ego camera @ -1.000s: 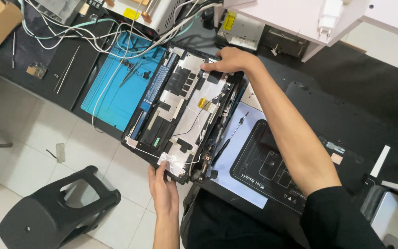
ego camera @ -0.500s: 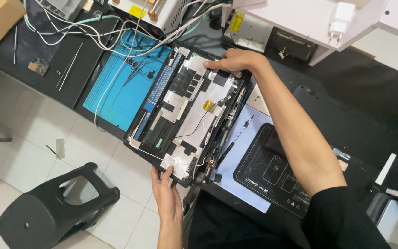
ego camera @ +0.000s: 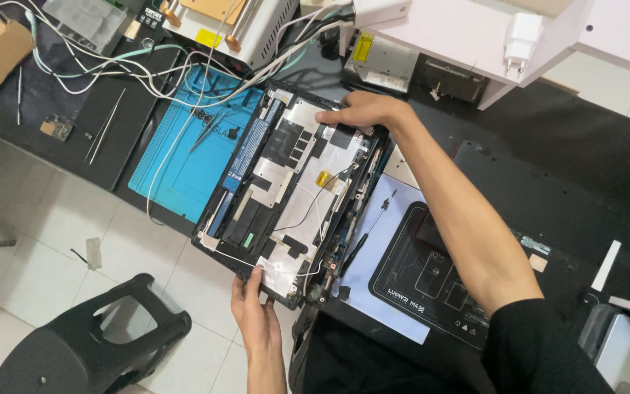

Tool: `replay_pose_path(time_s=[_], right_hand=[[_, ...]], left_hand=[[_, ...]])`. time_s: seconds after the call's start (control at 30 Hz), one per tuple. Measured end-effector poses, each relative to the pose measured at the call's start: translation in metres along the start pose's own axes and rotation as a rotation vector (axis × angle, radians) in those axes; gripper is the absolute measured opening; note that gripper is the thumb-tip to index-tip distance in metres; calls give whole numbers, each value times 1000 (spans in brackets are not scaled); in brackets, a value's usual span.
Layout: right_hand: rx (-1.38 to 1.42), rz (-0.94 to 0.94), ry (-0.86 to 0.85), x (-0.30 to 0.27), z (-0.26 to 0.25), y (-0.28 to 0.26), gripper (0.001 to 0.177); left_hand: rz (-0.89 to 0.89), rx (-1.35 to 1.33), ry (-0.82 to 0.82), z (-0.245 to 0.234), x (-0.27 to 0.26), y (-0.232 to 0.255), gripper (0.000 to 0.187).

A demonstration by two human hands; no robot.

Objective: The person disassembles a laptop by removing the screen and back cover, then reassembles it by placing the back cover and securing it with screws. The person handles the laptop screen, back cover, and internal components throughout the process.

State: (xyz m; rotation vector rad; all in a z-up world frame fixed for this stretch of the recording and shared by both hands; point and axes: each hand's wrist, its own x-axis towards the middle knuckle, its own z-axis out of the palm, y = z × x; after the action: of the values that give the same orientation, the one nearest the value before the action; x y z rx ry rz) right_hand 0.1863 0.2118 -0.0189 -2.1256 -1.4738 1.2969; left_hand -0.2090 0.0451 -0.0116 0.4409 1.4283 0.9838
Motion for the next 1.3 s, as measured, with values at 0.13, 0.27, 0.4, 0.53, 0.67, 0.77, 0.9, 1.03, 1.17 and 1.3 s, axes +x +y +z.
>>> replay_pose_path(time_s=[0.13,0.27,0.4,0.53,0.67,0.77,0.9,1.03,1.17,1.3], right_hand=[[5,-5,-5,-4,0,1,91],[-14,11,8,-17,-7,-12,87],[-40,20,-40,-28,-7,-19,84],[-78,22,-69,-41,-3,-16,83],[128,-73,-61,-42,13,1,78],[139,-13,-52,-61,11,-11,76],[202,31,-27,-85,20,-13,83],[231,20,65,-103,33,8,90],[294,56,149,-138,39,20,98],[484,-38,228,-176,51,43,91]], left_hand=[[3,-11,-5,-5,8,-7,52],[70,-68,6,-5,11,-16,50],[121,-157,6,-9,6,-22,52],[35,-169,40,3,-11,-4,53],[121,-165,41,-15,-2,-18,54],[149,-146,62,-15,1,-16,52],[168,-178,90,-14,-5,-7,44],[221,-165,37,-29,2,3,39],[319,-76,-84,-38,11,19,41],[307,79,-174,-42,23,44,43]])
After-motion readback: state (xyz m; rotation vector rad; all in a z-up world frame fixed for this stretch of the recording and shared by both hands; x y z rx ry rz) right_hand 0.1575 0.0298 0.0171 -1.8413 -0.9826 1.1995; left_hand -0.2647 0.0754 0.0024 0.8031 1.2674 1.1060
